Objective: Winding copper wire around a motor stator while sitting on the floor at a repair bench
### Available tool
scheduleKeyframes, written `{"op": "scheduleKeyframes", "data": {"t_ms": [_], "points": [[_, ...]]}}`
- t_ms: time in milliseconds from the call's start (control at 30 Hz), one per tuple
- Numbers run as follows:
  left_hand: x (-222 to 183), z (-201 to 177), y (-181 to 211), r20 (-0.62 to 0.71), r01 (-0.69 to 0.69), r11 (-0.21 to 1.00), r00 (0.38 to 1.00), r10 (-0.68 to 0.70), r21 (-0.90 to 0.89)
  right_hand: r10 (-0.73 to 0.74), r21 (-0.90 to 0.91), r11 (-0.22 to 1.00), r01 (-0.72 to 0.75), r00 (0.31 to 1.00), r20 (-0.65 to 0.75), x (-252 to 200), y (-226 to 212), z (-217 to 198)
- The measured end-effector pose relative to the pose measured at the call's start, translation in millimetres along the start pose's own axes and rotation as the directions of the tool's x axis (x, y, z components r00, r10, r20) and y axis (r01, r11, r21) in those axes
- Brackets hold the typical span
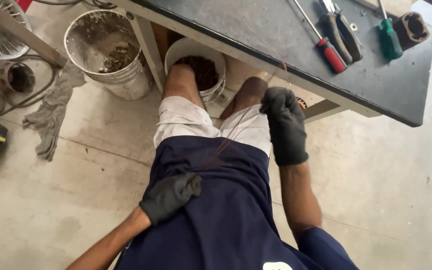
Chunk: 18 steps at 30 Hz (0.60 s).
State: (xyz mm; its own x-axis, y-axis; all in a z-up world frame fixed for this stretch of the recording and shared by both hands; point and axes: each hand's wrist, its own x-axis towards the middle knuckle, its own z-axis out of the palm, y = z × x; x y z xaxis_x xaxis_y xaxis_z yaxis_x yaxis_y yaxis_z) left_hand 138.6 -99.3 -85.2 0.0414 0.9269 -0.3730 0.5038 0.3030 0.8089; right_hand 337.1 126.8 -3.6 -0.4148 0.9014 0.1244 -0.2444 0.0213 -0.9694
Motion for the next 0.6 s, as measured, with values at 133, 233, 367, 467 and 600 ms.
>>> {"op": "scheduleKeyframes", "data": {"t_ms": [133, 233, 367, 467, 600], "points": [[4.6, 8.5, -23.2, 0.006, -0.186, 0.972, 0.982, 0.188, -0.141, 0.065, 0.311, 0.95, -0.018, 0.988, -0.14, 12.9, 12.4, 23.0], [5.5, 20.6, -31.4, 0.015, -0.095, 0.885, 0.993, 0.114, -0.456, 0.135, 0.52, 0.851, -0.071, 0.987, -0.087, 23.7, -6.9, 35.0], [11.1, -13.5, -13.4, 0.182, -0.134, 0.816, 0.942, 0.281, -0.562, 0.204, 0.514, 0.849, -0.122, 0.973, -0.106, 37.3, 14.8, 12.4], [18.8, -0.6, -37.5, 0.096, -0.293, 0.799, 0.913, 0.398, -0.525, 0.105, 0.548, 0.831, -0.102, 0.994, 0.027, 51.7, 13.3, 11.7], [18.8, 5.3, -29.0, 0.008, -0.304, 0.636, 0.899, 0.438, -0.709, -0.099, 0.744, 0.635, -0.21, 0.932, 0.347, 71.4, 13.6, -4.9]]}}
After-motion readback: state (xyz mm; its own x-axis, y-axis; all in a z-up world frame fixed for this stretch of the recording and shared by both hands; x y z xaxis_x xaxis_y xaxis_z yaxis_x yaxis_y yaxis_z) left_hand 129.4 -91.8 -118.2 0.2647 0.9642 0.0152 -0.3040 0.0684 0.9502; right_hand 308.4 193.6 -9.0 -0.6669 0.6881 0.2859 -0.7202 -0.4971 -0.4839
